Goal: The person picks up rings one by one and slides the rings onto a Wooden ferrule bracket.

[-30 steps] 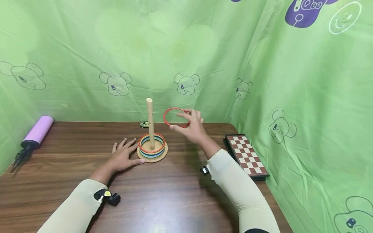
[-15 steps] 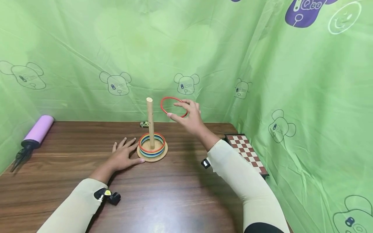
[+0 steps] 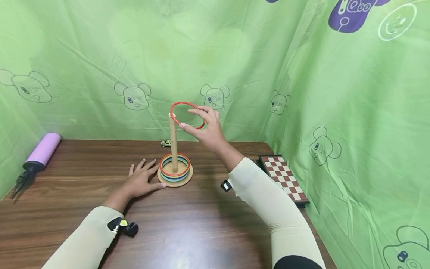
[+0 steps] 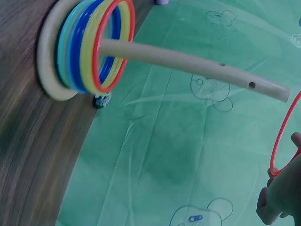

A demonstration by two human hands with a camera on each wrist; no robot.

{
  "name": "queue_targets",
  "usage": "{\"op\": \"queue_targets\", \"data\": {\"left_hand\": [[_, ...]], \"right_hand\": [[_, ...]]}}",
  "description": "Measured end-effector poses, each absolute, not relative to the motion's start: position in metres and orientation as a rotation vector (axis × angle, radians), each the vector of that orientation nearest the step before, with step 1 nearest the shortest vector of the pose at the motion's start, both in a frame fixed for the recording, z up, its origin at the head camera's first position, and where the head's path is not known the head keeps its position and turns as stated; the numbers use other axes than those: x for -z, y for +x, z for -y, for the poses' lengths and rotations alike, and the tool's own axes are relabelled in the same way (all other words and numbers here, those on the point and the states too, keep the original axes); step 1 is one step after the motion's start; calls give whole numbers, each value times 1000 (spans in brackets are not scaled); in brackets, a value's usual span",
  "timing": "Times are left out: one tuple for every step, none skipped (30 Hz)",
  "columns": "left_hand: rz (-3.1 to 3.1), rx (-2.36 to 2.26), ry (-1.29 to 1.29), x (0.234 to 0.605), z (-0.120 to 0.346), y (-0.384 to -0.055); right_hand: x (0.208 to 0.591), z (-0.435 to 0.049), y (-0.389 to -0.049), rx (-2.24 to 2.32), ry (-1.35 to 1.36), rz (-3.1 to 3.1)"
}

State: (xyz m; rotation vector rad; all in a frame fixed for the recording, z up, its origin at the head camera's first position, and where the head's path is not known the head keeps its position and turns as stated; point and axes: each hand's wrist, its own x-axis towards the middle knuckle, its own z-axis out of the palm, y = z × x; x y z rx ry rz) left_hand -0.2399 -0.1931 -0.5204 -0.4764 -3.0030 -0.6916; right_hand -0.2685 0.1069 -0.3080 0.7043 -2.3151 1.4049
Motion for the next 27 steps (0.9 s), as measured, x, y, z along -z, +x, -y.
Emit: {"op": "queue_targets", "data": {"left_hand": [[3003, 693, -477, 521, 193, -240], [3003, 697, -478, 521, 193, -240], [3004, 700, -478, 521, 193, -240], [3005, 701, -479, 521, 193, -240], [3005, 701, -481, 521, 193, -240], [3006, 703, -482, 521, 193, -240], [3007, 701, -480, 521, 194, -240], [3006, 702, -479, 520, 193, -241], [3006, 699, -478, 520, 194, -241], [3007, 698, -478, 520, 194, -241], [3008, 697, -479, 520, 193, -241], [3009, 699, -481, 520, 193, -241], [3010, 702, -483, 519, 193, -241], [3011, 705, -484, 519, 193, -241], [3012, 705, -485, 519, 192, -241], [3013, 707, -484, 519, 192, -241], [3015, 707, -483, 519, 192, -241], [3015, 707, -479, 519, 192, -241], [3016, 704, -475, 519, 192, -241], [3017, 701, -474, 519, 192, -241], [3018, 700, -474, 519, 192, -241], [3018, 701, -474, 519, 192, -240], [3018, 702, -475, 519, 193, -240], [3018, 704, -475, 519, 193, -240], [3017, 706, -474, 519, 193, -239], [3018, 710, -473, 519, 193, -239], [3018, 713, -471, 519, 193, -239]], "right_hand": [[308, -105, -268, -1406, 717, 2311], [309, -103, -268, -1403, 726, 2310], [310, -101, -268, -1398, 733, 2308], [311, -99, -268, -1397, 737, 2308], [312, -97, -268, -1391, 739, 2310], [313, -95, -268, -1388, 743, 2310], [315, -93, -268, -1382, 746, 2313], [316, -91, -268, -1376, 746, 2319], [318, -90, -268, -1373, 743, 2325], [320, -88, -267, -1371, 742, 2332], [323, -87, -267, -1369, 741, 2341], [326, -86, -267, -1372, 737, 2350], [329, -85, -266, -1374, 734, 2362], [333, -84, -266, -1378, 730, 2371], [336, -84, -266, -1387, 724, 2382], [340, -83, -266, -1398, 722, 2390], [344, -82, -266, -1409, 716, 2400], [349, -81, -266, -1423, 710, 2408], [353, -80, -266, -1437, 702, 2418], [358, -79, -265, -1454, 692, 2430], [362, -78, -265, -1471, 683, 2444], [367, -77, -264, -1484, 678, 2456], [371, -77, -263, -1493, 673, 2470], [376, -76, -263, -1504, 673, 2483], [381, -76, -262, -1508, 675, 2497], [385, -75, -261, -1510, 680, 2506], [390, -75, -260, -1514, 685, 2514]]}}
